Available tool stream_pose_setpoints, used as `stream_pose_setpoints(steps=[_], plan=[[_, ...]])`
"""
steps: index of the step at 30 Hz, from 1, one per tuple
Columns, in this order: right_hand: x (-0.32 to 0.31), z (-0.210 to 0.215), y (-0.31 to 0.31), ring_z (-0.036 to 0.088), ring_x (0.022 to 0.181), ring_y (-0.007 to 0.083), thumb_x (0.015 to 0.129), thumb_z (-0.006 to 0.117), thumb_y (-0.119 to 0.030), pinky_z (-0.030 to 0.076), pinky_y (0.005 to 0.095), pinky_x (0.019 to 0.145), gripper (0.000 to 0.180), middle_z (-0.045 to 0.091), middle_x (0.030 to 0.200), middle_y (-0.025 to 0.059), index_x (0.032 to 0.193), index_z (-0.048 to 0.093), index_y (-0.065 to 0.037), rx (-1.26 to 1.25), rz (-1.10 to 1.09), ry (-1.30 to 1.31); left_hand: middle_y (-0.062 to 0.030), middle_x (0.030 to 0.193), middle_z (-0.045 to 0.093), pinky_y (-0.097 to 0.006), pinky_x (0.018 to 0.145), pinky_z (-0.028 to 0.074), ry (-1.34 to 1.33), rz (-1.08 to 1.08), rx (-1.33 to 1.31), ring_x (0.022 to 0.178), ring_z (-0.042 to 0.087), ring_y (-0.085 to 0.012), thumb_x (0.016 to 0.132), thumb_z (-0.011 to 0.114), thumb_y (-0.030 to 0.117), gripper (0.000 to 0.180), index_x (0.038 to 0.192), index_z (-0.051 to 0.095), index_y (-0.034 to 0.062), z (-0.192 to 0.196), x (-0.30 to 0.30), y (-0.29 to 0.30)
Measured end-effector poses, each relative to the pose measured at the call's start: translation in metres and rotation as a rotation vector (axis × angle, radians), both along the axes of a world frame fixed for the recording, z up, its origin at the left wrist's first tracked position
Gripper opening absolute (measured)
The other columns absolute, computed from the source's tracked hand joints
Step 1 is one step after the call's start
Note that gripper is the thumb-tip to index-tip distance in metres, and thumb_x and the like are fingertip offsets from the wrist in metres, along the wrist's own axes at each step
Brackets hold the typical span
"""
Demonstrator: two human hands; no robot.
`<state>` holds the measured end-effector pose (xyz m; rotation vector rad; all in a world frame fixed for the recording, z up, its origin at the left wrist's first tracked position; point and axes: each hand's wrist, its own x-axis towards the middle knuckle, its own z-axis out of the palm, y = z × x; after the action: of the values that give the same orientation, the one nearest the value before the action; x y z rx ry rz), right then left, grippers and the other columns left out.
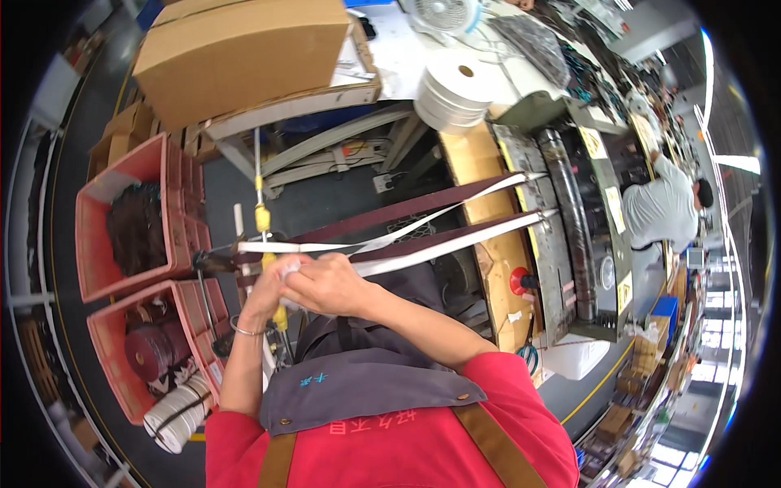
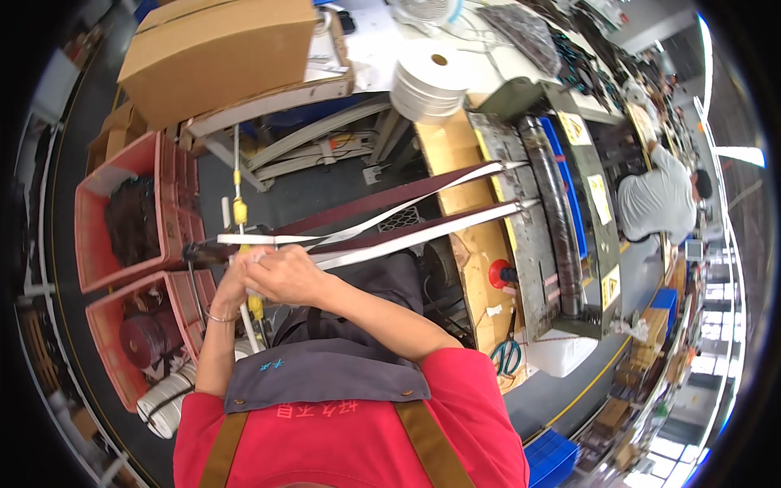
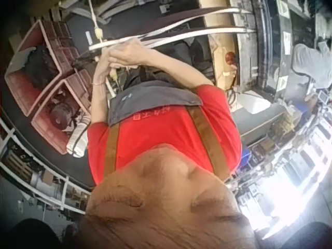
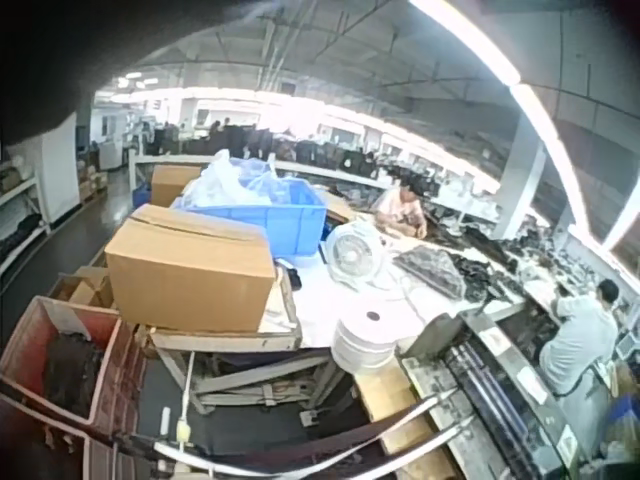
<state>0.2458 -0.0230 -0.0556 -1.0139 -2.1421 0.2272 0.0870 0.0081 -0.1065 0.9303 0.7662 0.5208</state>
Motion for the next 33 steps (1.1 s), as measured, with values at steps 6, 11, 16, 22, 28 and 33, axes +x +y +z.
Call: stream_pose_setpoints(steps=[6, 11, 16, 22, 28, 33], plan=[[0.024, -0.023, 0.002, 0.054, 0.052, 0.0335, 0.083, 0.049, -0.027, 0.041, 0.0408, 0.047, 0.027, 0.053, 0.053, 0.0139, 0.068, 0.053, -0.004, -0.419, -0.214, 0.294, -0.0107, 0.096, 0.056, -0.033, 0.077, 0.046, -0.493, 0.259, -0.492, 0.090, 0.055, -0.0224, 0.059, 0.062, 0.024, 0.055, 0.107, 0.047, 0.0015, -0.015, -0.007, -0.027], [0.025, -0.033, -0.018, 0.055, 0.052, 0.0316, 0.084, 0.048, -0.031, 0.042, 0.0403, 0.047, 0.030, 0.055, 0.057, 0.0115, 0.067, 0.052, -0.007, -0.348, -0.300, 0.175, -0.0095, 0.109, 0.051, -0.034, 0.077, 0.046, -0.538, 0.715, -0.064, 0.095, 0.052, -0.0220, 0.076, 0.056, 0.012, 0.041, 0.113, 0.043, 0.0043, 0.013, -0.011, 0.012], [0.010, -0.020, -0.009, 0.053, 0.046, 0.0282, 0.080, 0.053, -0.033, 0.040, 0.0376, 0.046, 0.032, 0.052, 0.052, 0.0087, 0.063, 0.049, -0.007, -0.055, -0.178, 0.069, -0.0035, 0.085, 0.050, -0.021, 0.071, 0.039, 0.320, 0.390, 0.692, 0.080, 0.047, -0.0092, 0.067, 0.051, -0.004, 0.025, 0.092, 0.053, 0.0013, 0.032, 0.014, 0.027], [0.029, -0.009, 0.012, 0.051, 0.047, 0.0320, 0.082, 0.049, -0.027, 0.038, 0.0396, 0.042, 0.027, 0.051, 0.051, 0.0123, 0.065, 0.051, -0.006, -0.195, -0.159, 0.313, -0.0097, 0.085, 0.058, -0.030, 0.069, 0.048, -0.327, -0.030, -0.199, 0.077, 0.058, -0.0192, 0.060, 0.052, 0.004, 0.034, 0.093, 0.054, -0.0003, -0.011, -0.009, 0.018], [0.029, -0.035, -0.006, 0.052, 0.050, 0.0303, 0.085, 0.047, -0.030, 0.038, 0.0395, 0.048, 0.030, 0.053, 0.054, 0.0107, 0.068, 0.053, -0.006, -0.164, -0.296, 0.293, -0.0109, 0.104, 0.053, -0.039, 0.073, 0.046, -0.665, 0.558, -0.309, 0.088, 0.054, -0.0247, 0.076, 0.057, 0.017, 0.040, 0.111, 0.045, 0.0022, 0.022, -0.010, 0.038], [0.015, -0.030, -0.008, 0.050, 0.048, 0.0249, 0.082, 0.053, -0.028, 0.037, 0.0340, 0.053, 0.028, 0.051, 0.054, 0.0071, 0.064, 0.049, -0.007, -0.011, -0.213, 0.117, -0.0063, 0.095, 0.052, -0.024, 0.071, 0.042, 0.121, 0.572, 0.562, 0.082, 0.051, -0.0117, 0.077, 0.053, 0.003, 0.027, 0.103, 0.048, 0.0015, 0.045, 0.026, 0.033]])
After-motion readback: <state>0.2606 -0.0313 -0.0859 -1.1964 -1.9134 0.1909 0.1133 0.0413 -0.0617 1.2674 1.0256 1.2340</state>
